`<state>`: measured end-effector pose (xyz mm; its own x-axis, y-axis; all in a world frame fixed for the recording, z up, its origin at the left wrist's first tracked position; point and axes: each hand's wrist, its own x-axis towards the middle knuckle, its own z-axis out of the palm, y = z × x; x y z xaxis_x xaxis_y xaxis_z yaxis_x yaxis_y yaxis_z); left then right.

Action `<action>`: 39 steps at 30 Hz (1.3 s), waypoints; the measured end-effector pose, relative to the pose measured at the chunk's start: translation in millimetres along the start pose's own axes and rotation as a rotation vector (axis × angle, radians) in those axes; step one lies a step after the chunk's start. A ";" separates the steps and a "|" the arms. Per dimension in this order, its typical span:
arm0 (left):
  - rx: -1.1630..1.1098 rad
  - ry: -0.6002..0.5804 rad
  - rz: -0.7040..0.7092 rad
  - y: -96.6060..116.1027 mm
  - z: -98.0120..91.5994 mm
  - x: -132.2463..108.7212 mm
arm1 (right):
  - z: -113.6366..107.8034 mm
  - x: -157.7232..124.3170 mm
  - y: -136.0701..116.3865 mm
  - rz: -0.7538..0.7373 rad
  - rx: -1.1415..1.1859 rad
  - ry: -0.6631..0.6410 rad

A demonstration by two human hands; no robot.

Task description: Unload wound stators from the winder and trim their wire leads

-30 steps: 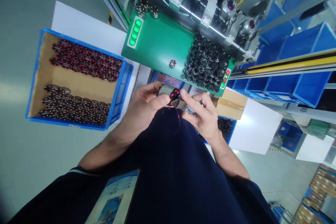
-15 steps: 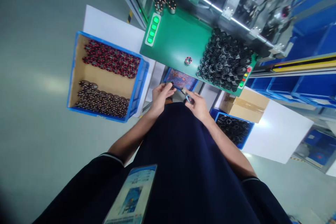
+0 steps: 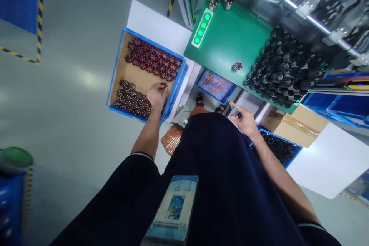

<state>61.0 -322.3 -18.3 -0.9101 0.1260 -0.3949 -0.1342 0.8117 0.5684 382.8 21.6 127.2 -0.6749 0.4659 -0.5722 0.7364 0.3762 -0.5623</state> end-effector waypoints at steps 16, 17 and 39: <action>-0.038 0.006 0.036 14.4 20.3 -7.8 | -1.3 -1.6 -6.5 0.040 -0.064 0.028; -0.022 0.038 0.102 28.3 21.2 -13.6 | -1.5 -1.8 -5.5 0.036 -0.082 0.031; -0.111 -0.397 0.845 290.5 131.3 -72.4 | -46.6 -106.0 1.3 0.071 0.154 0.230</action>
<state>139.4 -20.7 80.7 -0.5250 0.8507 -0.0255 0.4546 0.3057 0.8366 457.5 10.0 214.9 -0.5809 0.6629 -0.4724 0.7534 0.2182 -0.6203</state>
